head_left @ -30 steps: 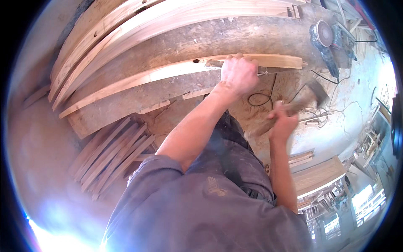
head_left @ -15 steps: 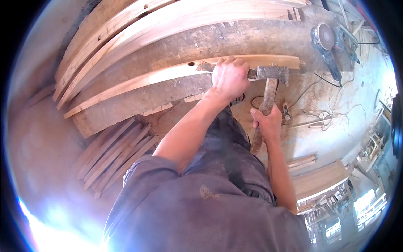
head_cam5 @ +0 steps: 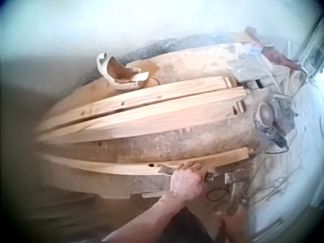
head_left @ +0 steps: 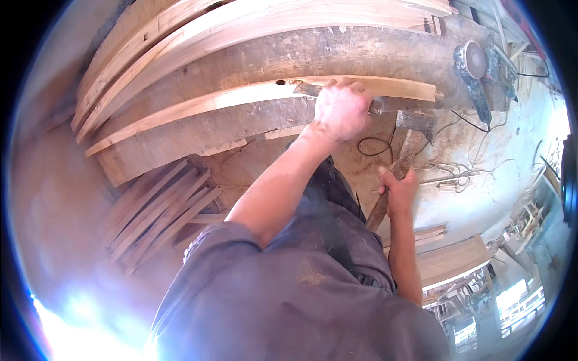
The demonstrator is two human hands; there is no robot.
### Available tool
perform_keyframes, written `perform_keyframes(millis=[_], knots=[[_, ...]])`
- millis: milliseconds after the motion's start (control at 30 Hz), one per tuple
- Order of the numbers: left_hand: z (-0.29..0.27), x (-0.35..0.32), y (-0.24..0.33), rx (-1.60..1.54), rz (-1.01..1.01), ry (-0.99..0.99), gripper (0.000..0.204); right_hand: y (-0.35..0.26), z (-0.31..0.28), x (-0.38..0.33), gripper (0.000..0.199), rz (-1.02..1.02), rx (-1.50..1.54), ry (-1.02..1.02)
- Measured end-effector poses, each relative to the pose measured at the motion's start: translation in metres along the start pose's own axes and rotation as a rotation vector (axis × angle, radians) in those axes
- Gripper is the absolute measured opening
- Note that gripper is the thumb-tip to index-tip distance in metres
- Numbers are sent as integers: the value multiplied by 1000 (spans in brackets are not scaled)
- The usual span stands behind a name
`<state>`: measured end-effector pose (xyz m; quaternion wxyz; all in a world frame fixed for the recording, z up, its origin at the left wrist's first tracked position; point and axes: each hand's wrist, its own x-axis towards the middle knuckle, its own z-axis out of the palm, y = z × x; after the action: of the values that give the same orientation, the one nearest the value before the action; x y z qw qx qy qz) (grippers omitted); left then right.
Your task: The person uses a hammer and chisel to carve a groove into a curved wooden plank. They then use an angle grinder to smooth the surface of the plank. Finally, they use the hammer and chisel again to refine the groove and remove a small piece of wood.
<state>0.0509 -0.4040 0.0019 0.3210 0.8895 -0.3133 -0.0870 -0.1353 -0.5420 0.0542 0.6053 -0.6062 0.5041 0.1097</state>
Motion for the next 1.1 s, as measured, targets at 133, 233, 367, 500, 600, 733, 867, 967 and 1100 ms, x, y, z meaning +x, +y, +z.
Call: perform_keyframes(millis=[133, 233, 367, 500, 600, 733, 867, 967, 1100], knots=[[-16, 14, 2, -27, -269, -150, 28, -14, -5, 0, 25, -163, 106, 101], [-23, 20, 1, -56, -314, -147, 29, -33, 4, 1, 24, -338, 296, 212], [-13, 17, -5, -83, -272, -113, 30, -48, 36, -3, 24, -153, -238, -7], [-15, 18, -5, -19, -286, -153, 29, -53, 26, 10, 24, -132, -72, -17], [-17, 21, -4, 11, -311, -228, 27, -44, 34, 9, 24, -251, 328, 177], [-15, 8, -7, -47, -258, -131, 25, -50, 39, 4, 22, -51, -159, -166], [-12, 6, -15, -26, -154, -105, 20, -39, 28, 15, 25, -110, 51, -40], [-11, 7, -15, -22, -121, -132, 17, -33, 39, 3, 28, -94, -12, 52], [-23, 7, -12, 79, -152, -242, 15, -42, 30, 9, 28, -25, -184, -163]])
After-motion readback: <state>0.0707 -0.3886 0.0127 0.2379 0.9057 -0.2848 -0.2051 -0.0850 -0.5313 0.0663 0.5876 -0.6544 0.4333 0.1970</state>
